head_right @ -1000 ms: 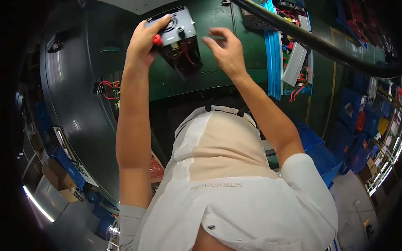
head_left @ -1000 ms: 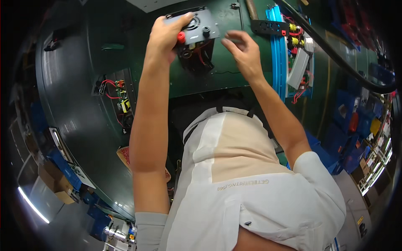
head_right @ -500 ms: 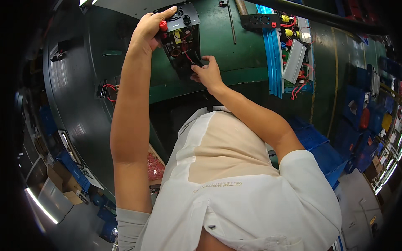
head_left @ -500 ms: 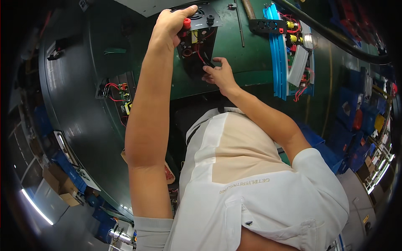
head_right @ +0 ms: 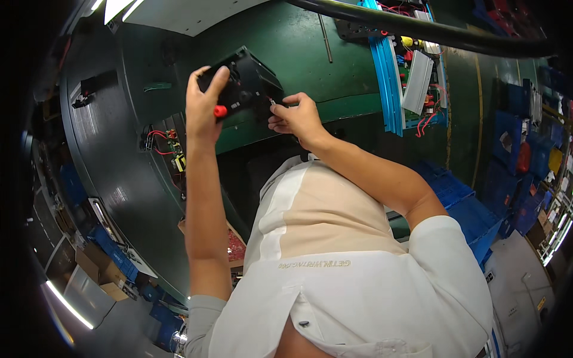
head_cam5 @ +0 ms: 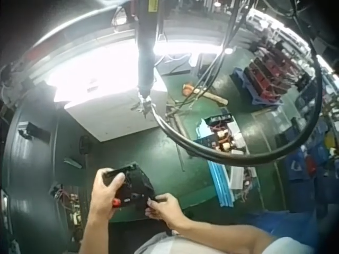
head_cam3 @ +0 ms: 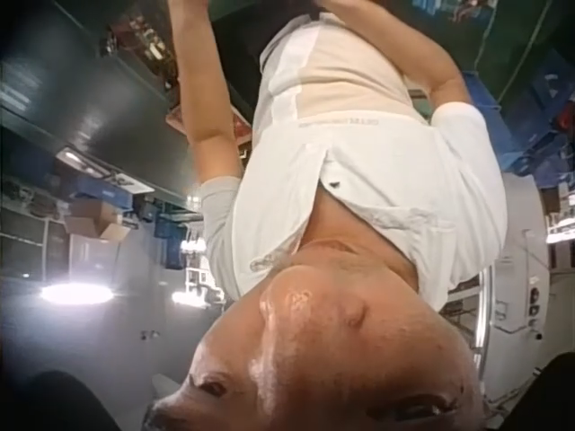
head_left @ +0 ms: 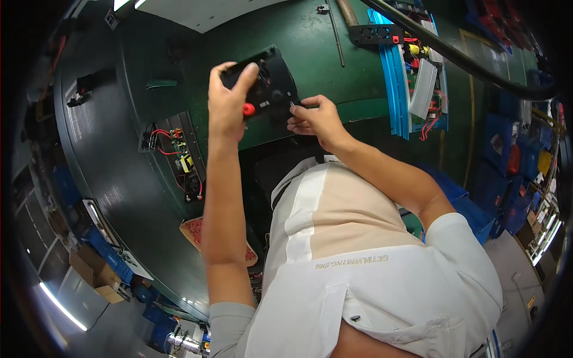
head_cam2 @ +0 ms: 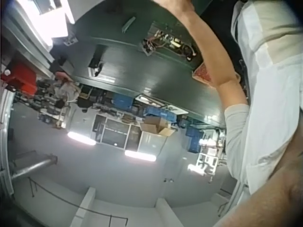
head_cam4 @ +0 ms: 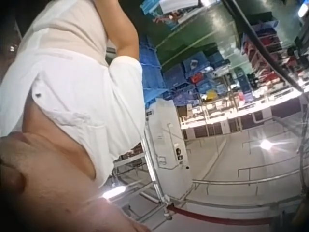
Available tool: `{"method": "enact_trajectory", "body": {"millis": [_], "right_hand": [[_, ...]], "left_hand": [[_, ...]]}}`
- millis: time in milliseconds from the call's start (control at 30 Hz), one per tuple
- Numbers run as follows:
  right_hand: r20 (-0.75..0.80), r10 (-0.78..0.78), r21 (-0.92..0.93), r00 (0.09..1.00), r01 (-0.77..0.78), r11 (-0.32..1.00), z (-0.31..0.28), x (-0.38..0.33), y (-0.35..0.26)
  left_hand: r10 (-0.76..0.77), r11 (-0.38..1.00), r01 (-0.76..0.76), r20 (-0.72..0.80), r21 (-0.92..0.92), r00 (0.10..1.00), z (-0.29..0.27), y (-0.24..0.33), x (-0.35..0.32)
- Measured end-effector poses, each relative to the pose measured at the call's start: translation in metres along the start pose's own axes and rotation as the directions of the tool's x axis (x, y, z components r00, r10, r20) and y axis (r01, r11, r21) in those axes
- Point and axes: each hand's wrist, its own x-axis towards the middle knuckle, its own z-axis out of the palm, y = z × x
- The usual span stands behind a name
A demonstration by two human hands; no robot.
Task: Assembling electronic components using a power tool at a factory workstation.
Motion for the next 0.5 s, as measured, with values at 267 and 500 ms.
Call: {"method": "enact_trajectory", "body": {"millis": [267,500], "right_hand": [[0.125,-0.115,-0.631,0.985,0.169,0.757,-0.025,0.004,0.011],[0.562,-0.659,-0.675,0.499,0.738,-0.017,-0.001,-0.053,-0.049]], "left_hand": [[0.126,0.990,-0.124,-0.035,0.070,0.991,-0.005,-0.032,-0.024],[0.138,0.985,-0.133,-0.049,0.106,0.989,-0.006,-0.037,-0.024]]}}
